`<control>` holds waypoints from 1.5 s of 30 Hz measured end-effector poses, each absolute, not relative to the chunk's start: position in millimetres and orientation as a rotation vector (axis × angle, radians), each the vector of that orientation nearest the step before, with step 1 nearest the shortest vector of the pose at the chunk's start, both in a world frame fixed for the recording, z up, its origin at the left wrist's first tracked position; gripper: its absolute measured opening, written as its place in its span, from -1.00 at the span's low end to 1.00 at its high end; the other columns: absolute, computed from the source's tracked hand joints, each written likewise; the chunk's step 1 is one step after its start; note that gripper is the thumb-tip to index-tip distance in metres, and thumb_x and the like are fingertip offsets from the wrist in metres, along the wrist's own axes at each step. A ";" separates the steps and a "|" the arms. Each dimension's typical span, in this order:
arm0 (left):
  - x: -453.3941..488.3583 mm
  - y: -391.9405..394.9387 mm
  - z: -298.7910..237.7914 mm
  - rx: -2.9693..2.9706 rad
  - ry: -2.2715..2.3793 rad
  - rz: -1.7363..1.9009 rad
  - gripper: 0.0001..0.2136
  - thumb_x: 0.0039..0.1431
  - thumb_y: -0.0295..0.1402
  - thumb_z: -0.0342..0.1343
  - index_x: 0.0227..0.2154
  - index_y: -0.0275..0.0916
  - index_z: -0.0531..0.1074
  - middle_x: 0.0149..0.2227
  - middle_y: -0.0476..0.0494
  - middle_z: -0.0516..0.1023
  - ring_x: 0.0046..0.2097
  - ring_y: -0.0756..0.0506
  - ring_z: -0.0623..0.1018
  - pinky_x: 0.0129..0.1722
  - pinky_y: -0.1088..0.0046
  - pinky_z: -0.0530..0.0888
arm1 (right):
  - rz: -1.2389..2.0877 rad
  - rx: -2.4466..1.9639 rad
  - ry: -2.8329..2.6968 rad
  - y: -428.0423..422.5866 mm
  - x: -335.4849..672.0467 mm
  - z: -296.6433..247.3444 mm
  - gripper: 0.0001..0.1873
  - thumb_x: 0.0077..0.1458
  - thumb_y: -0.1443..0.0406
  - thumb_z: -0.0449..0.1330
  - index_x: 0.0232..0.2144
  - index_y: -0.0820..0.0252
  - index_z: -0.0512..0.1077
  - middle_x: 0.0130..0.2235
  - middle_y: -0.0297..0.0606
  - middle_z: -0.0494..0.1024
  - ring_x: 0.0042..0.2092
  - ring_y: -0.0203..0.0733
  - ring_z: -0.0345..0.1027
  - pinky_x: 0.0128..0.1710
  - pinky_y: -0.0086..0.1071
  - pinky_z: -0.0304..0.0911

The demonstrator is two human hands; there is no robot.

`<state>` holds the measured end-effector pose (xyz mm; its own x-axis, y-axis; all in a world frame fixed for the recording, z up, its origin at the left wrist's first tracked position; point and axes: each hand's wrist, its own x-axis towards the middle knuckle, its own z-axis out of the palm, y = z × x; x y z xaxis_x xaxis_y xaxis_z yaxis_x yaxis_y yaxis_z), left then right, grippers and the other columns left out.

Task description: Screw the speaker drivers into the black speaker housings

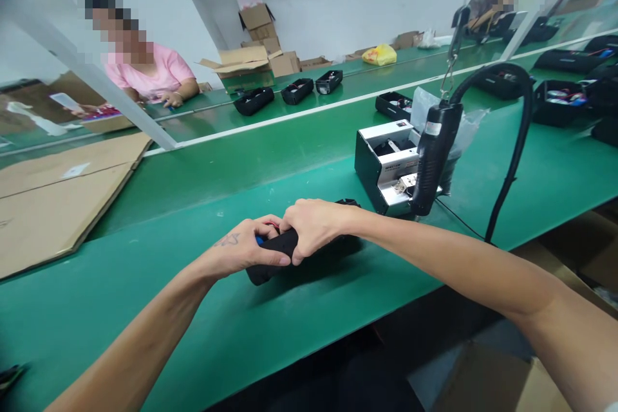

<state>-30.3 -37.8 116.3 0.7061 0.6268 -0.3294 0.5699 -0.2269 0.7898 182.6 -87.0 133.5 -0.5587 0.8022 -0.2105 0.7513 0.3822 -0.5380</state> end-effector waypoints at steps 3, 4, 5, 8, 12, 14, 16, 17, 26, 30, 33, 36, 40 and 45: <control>-30.2 -37.4 115.7 1.899 0.941 0.063 -0.62 -0.19 -0.05 0.49 -0.61 -0.19 0.46 0.01 -0.01 0.57 -0.13 -0.12 0.57 -0.17 0.32 0.43 | 0.893 -1.383 -2.535 -87.2 183.8 130.6 -0.68 -0.11 0.07 0.43 -0.38 0.14 0.53 -0.54 -0.46 0.40 -0.48 -0.28 0.24 -0.48 -0.36 0.00; -29.8 -37.5 115.8 1.899 0.945 0.058 -0.62 -0.20 -0.04 0.49 -0.61 -0.18 0.46 0.01 -0.02 0.57 -0.13 -0.13 0.57 -0.17 0.31 0.43 | 0.885 -1.367 -2.536 -87.3 183.6 129.8 -0.70 -0.11 0.08 0.42 -0.39 0.14 0.53 -0.54 -0.46 0.39 -0.48 -0.29 0.24 -0.47 -0.36 -0.01; -29.3 -37.8 116.0 1.900 0.945 0.056 -0.62 -0.20 -0.03 0.49 -0.61 -0.18 0.47 0.01 -0.02 0.57 -0.12 -0.14 0.57 -0.17 0.31 0.43 | 0.872 -1.358 -2.534 -87.4 183.2 129.1 -0.71 -0.11 0.10 0.42 -0.39 0.14 0.54 -0.54 -0.47 0.39 -0.49 -0.30 0.23 -0.47 -0.36 -0.01; -28.0 -38.4 116.9 1.896 0.936 0.056 -0.64 -0.19 -0.05 0.49 -0.62 -0.18 0.48 -0.01 -0.02 0.56 -0.10 -0.14 0.57 -0.16 0.32 0.43 | 0.832 -1.398 -2.532 -87.1 181.1 127.7 -0.72 -0.13 0.12 0.43 -0.41 0.15 0.55 -0.55 -0.46 0.39 -0.49 -0.30 0.22 -0.47 -0.36 -0.03; -28.4 -35.9 117.5 1.893 0.919 0.033 -0.65 -0.16 -0.06 0.48 -0.62 -0.18 0.49 -0.02 -0.02 0.55 -0.10 -0.13 0.54 -0.19 0.34 0.41 | 0.868 -1.456 -2.512 -83.8 179.2 127.8 -0.70 -0.17 0.10 0.46 -0.44 0.15 0.54 -0.56 -0.45 0.39 -0.49 -0.28 0.24 -0.49 -0.37 -0.02; -29.0 -33.3 117.6 1.907 0.900 0.007 -0.66 -0.13 -0.04 0.47 -0.62 -0.16 0.51 -0.02 0.00 0.54 -0.11 -0.12 0.53 -0.20 0.35 0.39 | 0.915 -1.461 -2.499 -81.1 179.0 129.2 -0.67 -0.19 0.08 0.47 -0.47 0.15 0.51 -0.57 -0.45 0.39 -0.50 -0.29 0.24 -0.51 -0.37 -0.02; -29.2 -30.8 117.4 1.913 0.892 -0.012 -0.66 -0.11 -0.03 0.46 -0.61 -0.16 0.53 -0.02 0.01 0.54 -0.13 -0.10 0.52 -0.22 0.36 0.37 | 0.966 -1.481 -2.496 -78.6 178.6 131.7 -0.66 -0.18 0.08 0.47 -0.49 0.15 0.48 -0.58 -0.46 0.38 -0.50 -0.29 0.24 -0.52 -0.36 -0.01; -29.1 -29.9 117.3 1.905 0.896 -0.014 -0.66 -0.11 -0.03 0.46 -0.61 -0.16 0.53 -0.01 0.01 0.54 -0.14 -0.09 0.52 -0.23 0.36 0.38 | 0.984 -1.496 -2.494 -77.6 178.3 133.2 -0.65 -0.18 0.08 0.47 -0.50 0.15 0.47 -0.59 -0.46 0.37 -0.51 -0.29 0.24 -0.52 -0.36 -0.01; -27.5 -30.3 116.6 1.841 0.924 -0.012 -0.65 -0.15 -0.02 0.47 -0.61 -0.16 0.53 -0.04 0.00 0.51 -0.19 -0.07 0.50 -0.30 0.39 0.40 | 0.970 -1.535 -2.499 -78.6 175.8 139.7 -0.71 -0.15 0.13 0.49 -0.43 0.17 0.57 -0.57 -0.45 0.36 -0.46 -0.26 0.25 -0.46 -0.36 0.02; -26.4 -31.4 116.0 1.842 0.915 -0.003 -0.65 -0.14 -0.05 0.48 -0.62 -0.17 0.50 -0.08 0.01 0.48 -0.19 -0.07 0.47 -0.25 0.38 0.38 | 0.889 -1.533 -2.495 -81.8 175.3 136.9 -0.74 -0.14 0.18 0.48 -0.37 0.17 0.63 -0.57 -0.44 0.36 -0.47 -0.27 0.22 -0.44 -0.37 0.02; -26.1 -30.7 116.0 1.833 0.894 -0.012 -0.62 -0.13 -0.03 0.48 -0.63 -0.18 0.47 -0.12 0.03 0.45 -0.19 -0.06 0.46 -0.21 0.37 0.35 | 0.879 -1.532 -2.505 -80.9 175.4 135.4 -0.73 -0.14 0.16 0.48 -0.37 0.17 0.64 -0.57 -0.43 0.38 -0.48 -0.26 0.23 -0.46 -0.36 0.02; -26.5 -29.9 116.8 1.837 0.887 -0.027 -0.62 -0.12 -0.03 0.48 -0.61 -0.18 0.47 -0.14 0.04 0.44 -0.21 -0.05 0.43 -0.23 0.37 0.32 | 0.873 -1.535 -2.522 -80.5 175.3 135.9 -0.69 -0.16 0.14 0.48 -0.35 0.17 0.65 -0.52 -0.38 0.46 -0.45 -0.22 0.30 -0.45 -0.35 0.05; -27.5 -33.4 117.2 1.896 0.884 -0.020 -0.62 -0.08 -0.06 0.46 -0.60 -0.19 0.44 -0.17 0.06 0.42 -0.25 -0.02 0.42 -0.24 0.37 0.29 | 0.799 -1.543 -2.557 -88.5 173.6 133.2 -0.59 -0.08 0.16 0.43 -0.13 0.13 0.67 -0.42 -0.29 0.60 -0.35 -0.12 0.45 -0.39 -0.34 0.12; -33.2 -54.2 105.7 2.080 0.854 0.096 -0.62 -0.04 -0.09 0.45 -0.59 -0.20 0.40 -0.14 0.03 0.45 -0.17 -0.07 0.49 -0.13 0.33 0.38 | 0.616 -1.368 -2.495 -121.1 177.4 124.7 -0.52 -0.02 0.23 0.43 0.01 0.09 0.63 -0.38 -0.27 0.66 -0.30 -0.06 0.53 -0.24 -0.26 0.30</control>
